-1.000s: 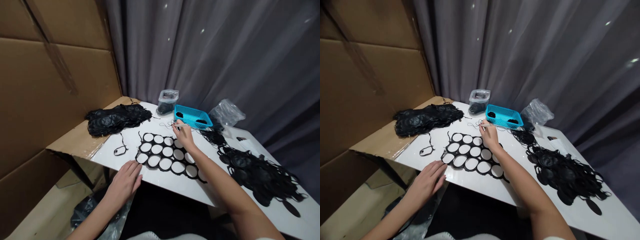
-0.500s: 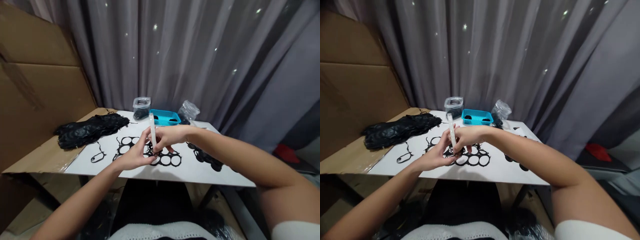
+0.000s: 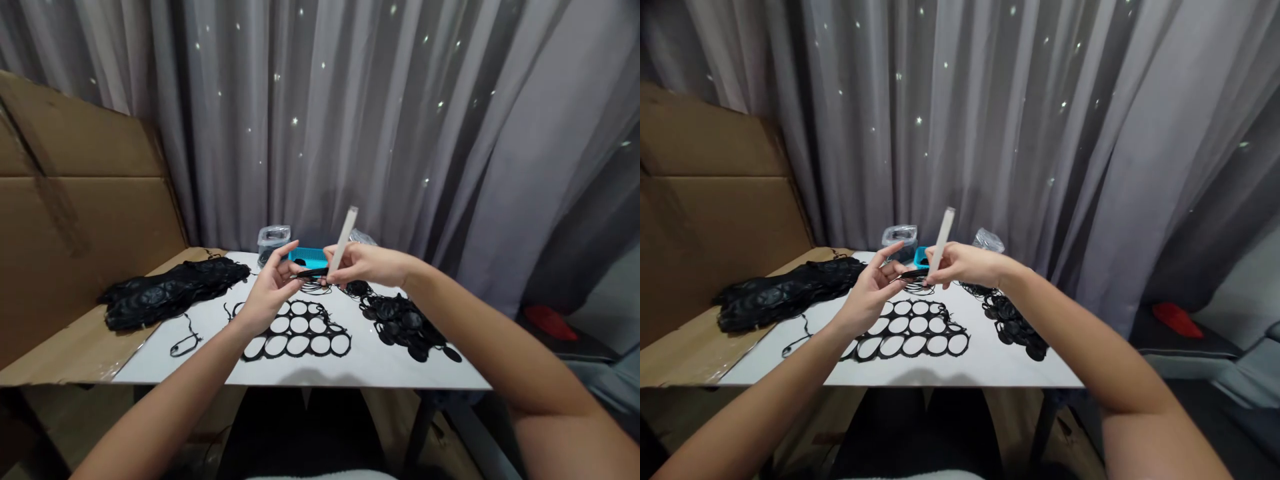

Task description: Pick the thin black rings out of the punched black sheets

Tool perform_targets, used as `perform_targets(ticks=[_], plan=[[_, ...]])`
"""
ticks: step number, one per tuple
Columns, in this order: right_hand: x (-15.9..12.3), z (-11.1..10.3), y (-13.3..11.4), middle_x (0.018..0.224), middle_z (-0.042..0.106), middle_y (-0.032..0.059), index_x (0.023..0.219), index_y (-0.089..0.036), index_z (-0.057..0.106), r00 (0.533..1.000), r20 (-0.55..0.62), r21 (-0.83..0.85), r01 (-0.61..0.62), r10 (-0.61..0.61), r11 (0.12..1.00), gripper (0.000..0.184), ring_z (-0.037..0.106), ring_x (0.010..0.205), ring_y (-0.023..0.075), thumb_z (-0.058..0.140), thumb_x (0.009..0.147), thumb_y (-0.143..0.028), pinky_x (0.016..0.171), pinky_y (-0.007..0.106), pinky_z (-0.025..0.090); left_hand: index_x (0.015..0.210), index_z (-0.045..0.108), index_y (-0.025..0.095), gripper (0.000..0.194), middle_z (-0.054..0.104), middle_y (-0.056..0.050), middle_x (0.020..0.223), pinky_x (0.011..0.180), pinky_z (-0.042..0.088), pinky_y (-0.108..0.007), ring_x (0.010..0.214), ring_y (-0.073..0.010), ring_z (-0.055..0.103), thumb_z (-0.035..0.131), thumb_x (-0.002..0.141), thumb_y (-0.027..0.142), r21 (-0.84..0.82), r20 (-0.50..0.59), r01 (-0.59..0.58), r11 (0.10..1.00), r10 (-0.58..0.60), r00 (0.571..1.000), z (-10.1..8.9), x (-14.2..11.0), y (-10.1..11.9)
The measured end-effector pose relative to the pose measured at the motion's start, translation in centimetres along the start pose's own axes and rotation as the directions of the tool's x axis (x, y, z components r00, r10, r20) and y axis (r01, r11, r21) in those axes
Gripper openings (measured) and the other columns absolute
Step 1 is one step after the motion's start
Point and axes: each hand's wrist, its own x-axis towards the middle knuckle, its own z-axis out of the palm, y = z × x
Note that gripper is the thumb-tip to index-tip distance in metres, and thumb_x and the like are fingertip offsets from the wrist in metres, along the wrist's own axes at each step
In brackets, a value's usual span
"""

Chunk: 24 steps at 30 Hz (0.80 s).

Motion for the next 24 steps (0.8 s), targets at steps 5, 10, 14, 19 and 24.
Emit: perform_targets(ticks=[5,10,14,19,24], plan=[[-2.9,2.1,3.6,0.082,0.062,0.0006,0.074,-0.021,0.048,0.981,-0.182,0.272,0.12,-0.071,0.955,0.04,0.058,0.07,0.0124,0.084,0.072,-0.041,0.06,0.024,0.048,0.141,0.044,0.023,0.068,0.064,0.003,0.086,0.085,0.049,-0.027,0.085,-0.0138,0.069,0.078,0.082,0.021,-0.191,0.015,0.132,0.973,-0.132,0.991,0.7,-0.9,1.7],[-4.5,4.5,6.1,0.079,0.06,0.0009,0.073,-0.021,0.049,0.947,-0.298,0.43,0.246,-0.121,0.868,0.04,0.062,0.079,0.0166,0.085,0.072,-0.037,0.059,0.024,0.047,0.138,0.049,0.025,0.065,0.065,0.003,0.087,0.08,0.053,-0.025,0.083,-0.0129,0.07,0.08,0.081,0.019,-0.293,0.083,0.209,0.933,-0.193,0.978,1.4,-1.8,1.9],[-5.0,5.7,6.8,0.083,0.063,0.003,0.074,-0.02,0.051,0.944,-0.296,0.475,0.278,-0.146,0.835,0.036,0.063,0.083,0.0168,0.085,0.075,-0.033,0.063,0.025,0.048,0.136,0.052,0.025,0.061,0.064,0.001,0.092,0.078,0.056,-0.027,0.084,-0.0141,0.069,0.079,0.082,0.018,-0.287,0.082,0.219,0.933,-0.204,0.976,1.5,-2.0,1.9],[-4.9,6.4,6.3,0.08,0.061,-0.0006,0.073,-0.02,0.05,0.919,-0.388,0.595,0.309,-0.071,0.742,0.037,0.057,0.068,0.0106,0.087,0.072,-0.028,0.058,0.022,0.045,0.132,0.056,0.023,0.055,0.064,0.001,0.089,0.08,0.056,-0.029,0.086,-0.016,0.069,0.077,0.082,0.015,-0.32,0.089,0.289,0.902,-0.275,0.957,1.5,-2.3,2.2],[-3.7,8.4,6.6,0.078,0.06,-0.0024,0.074,-0.02,0.049,0.94,-0.328,0.853,0.251,0.096,0.457,0.037,0.052,0.065,0.0067,0.086,0.072,-0.022,0.055,0.016,0.042,0.134,0.057,0.014,0.055,0.068,-0.001,0.08,0.094,0.054,-0.032,0.086,-0.0163,0.071,0.073,0.082,0.015,-0.573,0.098,0.338,0.747,-0.347,0.933,2.2,-3.3,2.5]])
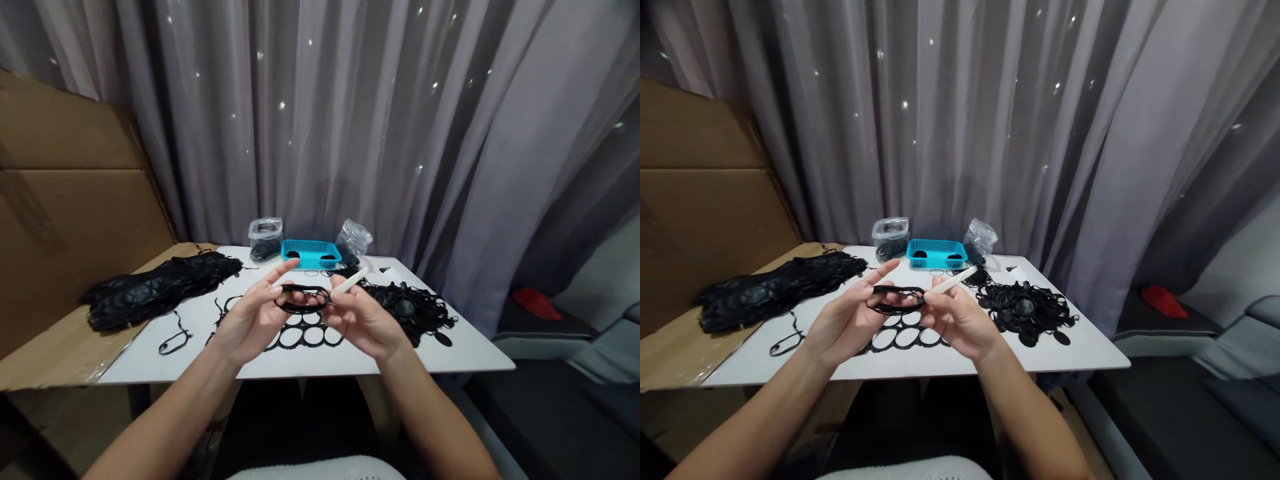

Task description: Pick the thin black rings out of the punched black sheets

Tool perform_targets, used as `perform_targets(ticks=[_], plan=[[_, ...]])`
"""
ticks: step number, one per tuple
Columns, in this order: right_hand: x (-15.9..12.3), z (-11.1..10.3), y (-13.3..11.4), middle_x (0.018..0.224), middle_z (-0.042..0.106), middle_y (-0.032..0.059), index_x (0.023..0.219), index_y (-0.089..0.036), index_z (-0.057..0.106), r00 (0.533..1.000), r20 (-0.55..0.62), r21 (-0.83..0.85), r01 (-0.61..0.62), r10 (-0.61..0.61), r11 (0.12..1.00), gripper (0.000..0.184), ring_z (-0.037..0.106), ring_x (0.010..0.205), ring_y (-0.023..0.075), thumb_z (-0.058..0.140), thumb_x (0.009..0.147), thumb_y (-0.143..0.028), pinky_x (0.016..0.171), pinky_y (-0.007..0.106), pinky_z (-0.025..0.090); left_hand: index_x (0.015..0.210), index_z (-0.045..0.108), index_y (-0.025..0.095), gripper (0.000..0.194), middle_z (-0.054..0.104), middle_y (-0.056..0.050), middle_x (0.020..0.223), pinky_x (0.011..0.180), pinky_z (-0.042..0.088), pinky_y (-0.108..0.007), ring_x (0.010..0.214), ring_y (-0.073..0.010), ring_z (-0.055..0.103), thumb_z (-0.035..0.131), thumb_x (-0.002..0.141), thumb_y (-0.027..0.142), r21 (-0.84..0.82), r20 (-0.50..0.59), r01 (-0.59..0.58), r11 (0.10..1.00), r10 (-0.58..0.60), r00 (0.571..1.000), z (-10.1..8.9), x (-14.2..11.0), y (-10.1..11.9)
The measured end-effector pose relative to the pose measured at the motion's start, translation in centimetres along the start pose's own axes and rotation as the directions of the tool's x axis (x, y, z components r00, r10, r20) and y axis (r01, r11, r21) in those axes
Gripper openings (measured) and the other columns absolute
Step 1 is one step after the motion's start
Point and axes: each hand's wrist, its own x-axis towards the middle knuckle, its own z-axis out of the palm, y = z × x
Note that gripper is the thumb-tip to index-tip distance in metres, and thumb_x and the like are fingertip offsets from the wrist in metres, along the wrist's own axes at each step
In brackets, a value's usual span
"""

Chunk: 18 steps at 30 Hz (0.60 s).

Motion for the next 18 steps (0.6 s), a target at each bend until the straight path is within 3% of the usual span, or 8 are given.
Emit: perform_targets(ticks=[3,5,8,11,14,18], plan=[[0.3,-0.3,2.3,0.087,0.067,0.0007,0.08,-0.019,0.056,0.997,0.017,0.216,-0.083,0.082,0.973,0.03,0.057,0.072,0.0067,0.084,0.073,-0.018,0.054,0.012,0.042,0.139,0.052,0.014,0.054,0.071,-0.002,0.085,0.089,0.055,-0.027,0.078,-0.0111,0.07,0.063,0.086,0.013,-0.214,-0.03,-0.001,0.977,-0.006,1.0,0.4,-0.5,-0.7],[0.2,-0.7,3.6,0.089,0.069,0.0017,0.083,-0.019,0.059,0.994,0.019,0.346,-0.108,0.108,0.932,0.027,0.06,0.077,0.0074,0.083,0.073,-0.016,0.053,0.011,0.042,0.143,0.047,0.014,0.057,0.072,-0.008,0.108,0.09,0.054,-0.025,0.082,-0.0104,0.071,0.059,0.088,0.015,-0.308,-0.018,0.018,0.951,-0.025,1.0,0.6,-0.7,-1.1],[-0.1,-1.5,4.6,0.1,0.071,0.004,0.087,-0.019,0.062,0.992,-0.011,0.439,-0.11,0.128,0.892,0.025,0.064,0.09,0.01,0.082,0.072,-0.014,0.051,0.011,0.042,0.149,0.038,0.011,0.061,0.059,-0.02,0.137,0.098,0.051,-0.031,0.1,-0.0164,0.071,0.054,0.092,0.027,-0.344,0.037,0.042,0.938,-0.031,0.999,0.7,-0.7,-1.4],[-0.5,-2.4,5.1,0.106,0.07,0.0044,0.085,-0.019,0.06,0.989,-0.118,0.387,-0.041,0.094,0.921,0.028,0.065,0.096,0.0129,0.084,0.071,-0.014,0.059,0.015,0.047,0.153,0.031,0.017,0.064,0.05,-0.02,0.148,0.103,0.047,-0.038,0.117,-0.0253,0.066,0.048,0.097,0.041,-0.32,0.08,0.039,0.947,-0.014,0.997,0.8,-0.5,-1.5],[-0.7,-3.4,5.7,0.081,0.065,-0.0019,0.076,-0.02,0.052,0.971,-0.24,0.255,0.06,0.003,0.965,0.033,0.061,0.074,0.0098,0.084,0.072,-0.017,0.063,0.019,0.048,0.156,0.026,0.026,0.067,0.046,-0.015,0.153,0.108,0.042,-0.05,0.131,-0.0345,0.056,0.04,0.098,0.058,-0.279,0.109,0.03,0.96,0.001,0.994,1.0,-0.2,-1.7],[-1.2,-4.6,6.5,0.058,0.044,-0.0081,0.068,-0.02,0.039,0.929,-0.322,0.052,0.21,-0.183,0.976,0.043,0.04,0.052,0.006,0.081,0.078,-0.026,0.053,0.019,0.037,0.158,0.016,0.037,0.07,0.04,-0.009,0.159,0.112,0.032,-0.06,0.138,-0.0381,0.048,0.024,0.097,0.071,-0.13,0.164,-0.017,0.991,0.039,0.986,0.7,0.1,-2.5]])
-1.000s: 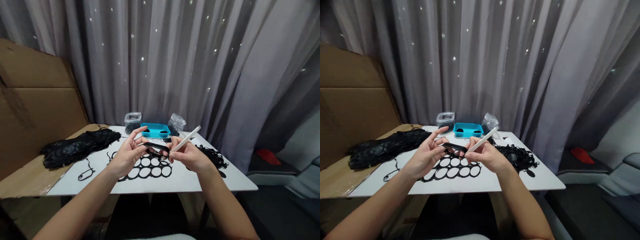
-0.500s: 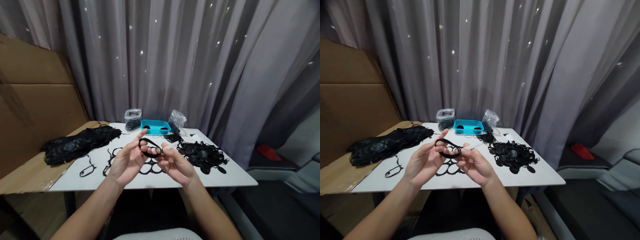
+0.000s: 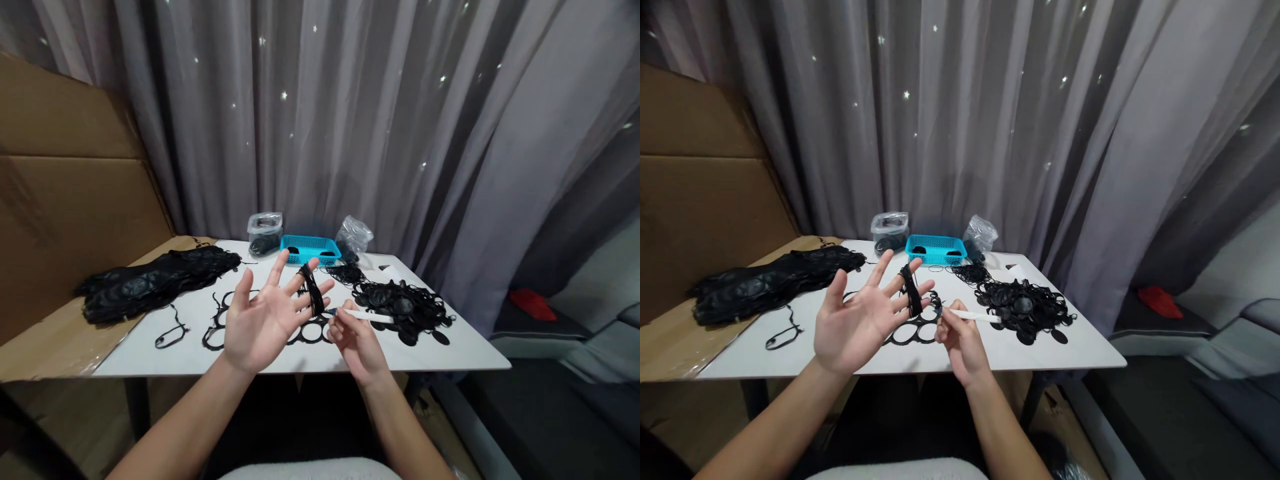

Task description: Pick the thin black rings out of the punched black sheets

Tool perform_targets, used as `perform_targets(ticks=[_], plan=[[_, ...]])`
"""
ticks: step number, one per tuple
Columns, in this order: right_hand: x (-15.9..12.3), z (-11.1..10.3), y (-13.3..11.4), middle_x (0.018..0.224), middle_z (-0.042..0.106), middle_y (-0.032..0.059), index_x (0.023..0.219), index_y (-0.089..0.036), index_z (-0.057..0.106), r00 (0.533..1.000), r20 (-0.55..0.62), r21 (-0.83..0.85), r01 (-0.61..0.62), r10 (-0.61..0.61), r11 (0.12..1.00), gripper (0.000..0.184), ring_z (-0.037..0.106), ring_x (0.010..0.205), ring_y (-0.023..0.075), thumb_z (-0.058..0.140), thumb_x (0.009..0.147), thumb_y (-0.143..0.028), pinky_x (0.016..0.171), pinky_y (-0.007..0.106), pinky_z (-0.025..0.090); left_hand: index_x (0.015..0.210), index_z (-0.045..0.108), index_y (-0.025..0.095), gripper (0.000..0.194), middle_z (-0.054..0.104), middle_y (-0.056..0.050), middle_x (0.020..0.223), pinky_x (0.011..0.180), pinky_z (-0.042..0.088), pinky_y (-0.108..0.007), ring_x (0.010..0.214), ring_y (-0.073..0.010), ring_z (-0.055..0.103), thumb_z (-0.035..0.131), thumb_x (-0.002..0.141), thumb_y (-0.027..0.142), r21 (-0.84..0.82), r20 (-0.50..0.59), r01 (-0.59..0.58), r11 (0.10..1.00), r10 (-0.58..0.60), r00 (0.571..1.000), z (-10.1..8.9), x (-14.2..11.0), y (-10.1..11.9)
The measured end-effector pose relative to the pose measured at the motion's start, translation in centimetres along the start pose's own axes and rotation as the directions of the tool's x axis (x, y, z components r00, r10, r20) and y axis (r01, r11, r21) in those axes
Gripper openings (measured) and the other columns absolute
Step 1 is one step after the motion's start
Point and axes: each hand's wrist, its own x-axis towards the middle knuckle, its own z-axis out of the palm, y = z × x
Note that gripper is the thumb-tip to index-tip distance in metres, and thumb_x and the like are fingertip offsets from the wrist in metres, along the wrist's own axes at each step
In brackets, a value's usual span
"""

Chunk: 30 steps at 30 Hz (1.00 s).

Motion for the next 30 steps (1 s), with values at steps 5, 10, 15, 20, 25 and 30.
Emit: perform_targets(ticks=[5,10,15,20,25,30], plan=[[-0.5,-1.3,-0.1,0.049,0.03,-0.0111,0.067,-0.021,0.036,0.992,-0.032,-0.178,0.113,-0.121,0.977,0.046,0.027,0.042,0.0053,0.077,0.083,-0.035,0.045,0.019,0.022,0.155,0.029,0.045,0.067,0.03,-0.001,0.164,0.119,0.021,-0.058,0.148,-0.0366,0.031,0.032,0.095,0.075,0.72,0.312,-0.261,0.643,0.035,0.949,-1.8,-0.3,-0.4],[-0.5,-2.3,-0.2,0.046,0.028,-0.0099,0.062,-0.021,0.044,0.961,-0.141,-0.327,0.184,-0.24,0.927,0.046,0.026,0.041,0.0069,0.069,0.087,-0.051,0.043,0.022,0.024,0.149,0.047,0.029,0.068,0.024,-0.008,0.166,0.118,0.021,-0.061,0.151,-0.0437,0.017,0.063,0.09,0.056,0.816,0.38,-0.473,-0.333,-0.306,0.873,-2.5,-0.7,-0.1],[-0.8,-2.1,-1.7,0.099,0.064,0.0069,0.076,-0.019,0.07,0.869,0.074,-0.641,0.418,-0.49,0.644,0.047,0.06,0.084,0.0175,0.049,0.099,-0.054,0.08,0.032,0.048,0.146,0.051,0.017,0.069,0.031,-0.01,0.163,0.121,0.006,-0.065,0.152,-0.0446,0.001,0.063,0.09,0.056,0.672,0.414,-0.541,-0.506,-0.349,0.841,-3.3,-0.8,-0.3],[-1.3,0.2,-3.3,0.11,0.056,0.0068,0.116,-0.031,0.072,0.885,0.237,-0.803,0.41,-0.4,0.433,0.03,0.058,0.092,0.02,0.053,0.099,-0.046,0.086,0.036,0.048,0.142,0.055,0.021,0.069,0.042,-0.01,0.157,0.122,0.009,-0.063,0.152,-0.0445,0.004,0.072,0.082,0.05,0.762,0.409,-0.535,-0.364,-0.37,0.834,-4.0,-0.9,-0.4],[-0.5,1.8,-2.4,0.101,0.052,0.0054,0.107,-0.028,0.074,0.91,0.35,-0.834,0.411,-0.223,0.367,0.027,0.056,0.09,0.0212,0.078,0.083,-0.04,0.083,0.034,0.048,0.13,0.065,0.02,0.058,0.06,-0.013,0.138,0.119,0.021,-0.059,0.151,-0.0453,0.018,0.075,0.078,0.043,0.83,0.361,-0.471,-0.3,-0.356,0.862,-4.0,-1.1,-0.6],[1.4,1.6,-1.1,0.089,0.053,0.0027,0.083,-0.022,0.071,0.931,0.36,-0.839,0.35,-0.058,0.417,0.02,0.052,0.082,0.0183,0.075,0.084,-0.042,0.076,0.032,0.042,0.119,0.07,0.019,0.047,0.064,-0.015,0.13,0.113,0.03,-0.054,0.14,-0.0447,0.039,0.073,0.079,0.044,0.785,0.332,-0.483,-0.388,-0.396,0.856,-5.4,-1.7,-0.9]])
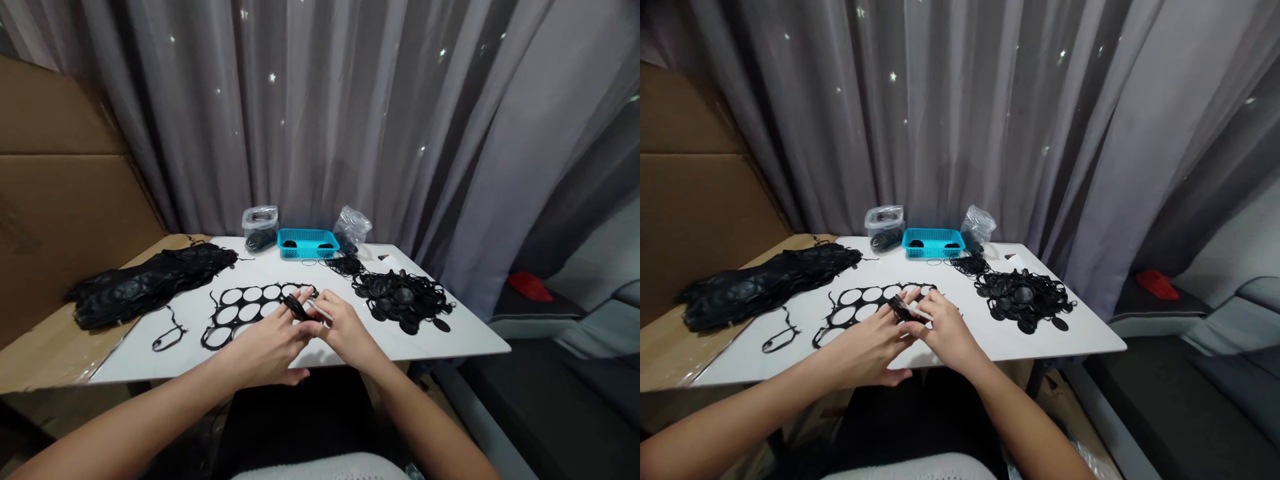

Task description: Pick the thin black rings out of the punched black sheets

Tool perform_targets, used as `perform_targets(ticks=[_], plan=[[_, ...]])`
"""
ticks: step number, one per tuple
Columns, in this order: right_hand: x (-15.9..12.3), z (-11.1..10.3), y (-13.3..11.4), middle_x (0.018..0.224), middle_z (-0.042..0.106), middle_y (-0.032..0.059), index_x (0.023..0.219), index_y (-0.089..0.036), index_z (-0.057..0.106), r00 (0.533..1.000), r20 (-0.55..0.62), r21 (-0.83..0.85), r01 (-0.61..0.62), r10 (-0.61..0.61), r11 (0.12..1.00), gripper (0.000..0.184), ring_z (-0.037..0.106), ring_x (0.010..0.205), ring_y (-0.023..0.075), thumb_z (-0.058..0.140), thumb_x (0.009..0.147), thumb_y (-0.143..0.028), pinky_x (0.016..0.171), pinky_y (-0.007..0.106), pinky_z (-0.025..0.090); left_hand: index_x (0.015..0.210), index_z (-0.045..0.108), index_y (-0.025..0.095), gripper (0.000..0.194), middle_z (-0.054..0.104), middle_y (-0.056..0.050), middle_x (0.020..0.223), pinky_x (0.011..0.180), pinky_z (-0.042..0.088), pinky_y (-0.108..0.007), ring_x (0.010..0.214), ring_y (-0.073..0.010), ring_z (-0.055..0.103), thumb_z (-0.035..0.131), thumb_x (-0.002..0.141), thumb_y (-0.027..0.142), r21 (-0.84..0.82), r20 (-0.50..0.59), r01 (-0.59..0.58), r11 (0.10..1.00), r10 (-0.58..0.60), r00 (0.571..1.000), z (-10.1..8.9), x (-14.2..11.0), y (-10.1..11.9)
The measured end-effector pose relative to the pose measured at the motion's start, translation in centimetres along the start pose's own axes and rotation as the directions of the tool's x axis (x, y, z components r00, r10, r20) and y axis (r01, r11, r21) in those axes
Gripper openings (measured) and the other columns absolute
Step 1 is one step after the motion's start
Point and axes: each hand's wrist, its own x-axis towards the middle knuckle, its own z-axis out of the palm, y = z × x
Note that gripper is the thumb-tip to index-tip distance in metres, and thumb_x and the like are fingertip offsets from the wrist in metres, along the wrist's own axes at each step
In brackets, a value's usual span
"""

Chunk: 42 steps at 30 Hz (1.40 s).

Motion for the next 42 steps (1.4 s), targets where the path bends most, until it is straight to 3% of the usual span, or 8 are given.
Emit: perform_targets(ticks=[7,10,14,18,25,35,39,42], plan=[[3.0,1.3,4.6,0.073,0.052,-0.0019,0.068,-0.017,0.062,0.943,0.234,0.36,-0.311,0.238,0.88,0.042,0.044,0.066,0.0111,0.085,0.067,-0.051,0.059,0.025,0.033,0.094,0.07,0.019,0.034,0.07,-0.01,0.088,0.091,0.049,-0.046,0.087,-0.0292,0.066,0.072,0.08,0.049,0.122,0.143,-0.09,0.988,0.072,0.987,3.6,-0.7,-3.6],[6.2,0.2,6.1,0.056,0.041,-0.0073,0.068,-0.017,0.059,0.909,0.245,0.41,-0.413,0.338,0.813,0.044,0.028,0.051,0.0067,0.084,0.067,-0.053,0.049,0.024,0.018,0.105,0.067,0.019,0.022,0.07,-0.012,0.109,0.103,0.047,-0.046,0.111,-0.0299,0.064,0.066,0.086,0.03,0.121,0.027,-0.135,0.983,0.133,0.991,4.2,0.1,-6.9],[12.5,-3.5,7.6,0.048,0.028,-0.0122,0.065,-0.018,0.055,0.887,0.274,0.43,-0.459,0.372,0.777,0.048,0.016,0.046,0.0049,0.086,0.062,-0.054,0.047,0.025,0.008,0.13,0.056,0.017,0.045,0.049,-0.019,0.149,0.114,0.041,-0.053,0.145,-0.0311,0.039,0.046,0.09,0.001,0.153,-0.169,-0.127,0.98,0.153,0.974,4.2,0.6,-11.8],[19.4,-8.0,10.4,0.048,0.031,-0.0115,0.062,-0.018,0.053,0.889,0.219,0.25,-0.45,0.402,0.857,0.05,0.017,0.046,0.0044,0.087,0.056,-0.054,0.047,0.025,0.008,0.133,0.056,0.024,0.044,0.042,-0.014,0.156,0.111,0.044,-0.053,0.146,-0.0306,0.037,0.048,0.093,0.007,0.025,-0.264,0.054,0.998,-0.046,0.963,4.8,-0.3,-15.2],[30.6,-13.3,17.0,0.043,0.03,-0.0104,0.053,-0.019,0.047,0.879,-0.052,-0.22,-0.472,0.473,0.853,0.046,0.024,0.047,0.0054,0.087,0.059,-0.041,0.049,0.027,0.014,0.125,0.065,0.032,0.035,0.061,-0.007,0.137,0.099,0.055,-0.038,0.12,-0.0258,0.064,0.052,0.095,0.022,-0.192,-0.012,0.384,0.903,-0.393,0.919,5.5,-2.7,-17.8],[38.3,-11.1,24.0,0.051,0.047,-0.0057,0.07,-0.01,0.063,0.803,-0.039,-0.401,-0.557,0.594,0.727,0.034,0.036,0.046,0.0062,0.087,0.071,-0.034,0.045,0.024,0.028,0.121,0.068,0.035,0.032,0.068,-0.004,0.125,0.094,0.057,-0.031,0.11,-0.0234,0.069,0.052,0.095,0.025,-0.28,0.016,0.458,0.844,-0.473,0.881,6.3,-4.1,-19.9],[38.4,-10.2,25.8,0.105,0.067,0.0086,0.111,-0.01,0.065,0.742,-0.114,-0.544,-0.603,0.66,0.584,0.032,0.066,0.086,0.0185,0.068,0.092,-0.037,0.074,0.034,0.057,0.124,0.065,0.036,0.033,0.066,-0.004,0.129,0.095,0.057,-0.032,0.113,-0.024,0.067,0.052,0.095,0.027,-0.253,0.048,0.454,0.854,-0.458,0.888,6.7,-4.4,-19.8],[38.1,-10.0,26.6,0.128,0.06,0.0114,0.128,-0.015,0.059,0.739,-0.182,-0.651,-0.585,0.648,0.484,0.039,0.063,0.111,0.025,0.063,0.096,-0.036,0.092,0.044,0.055,0.126,0.063,0.036,0.035,0.064,-0.003,0.131,0.095,0.056,-0.032,0.114,-0.0235,0.066,0.051,0.095,0.025,-0.257,0.068,0.451,0.855,-0.45,0.891,6.9,-4.4,-19.7]])
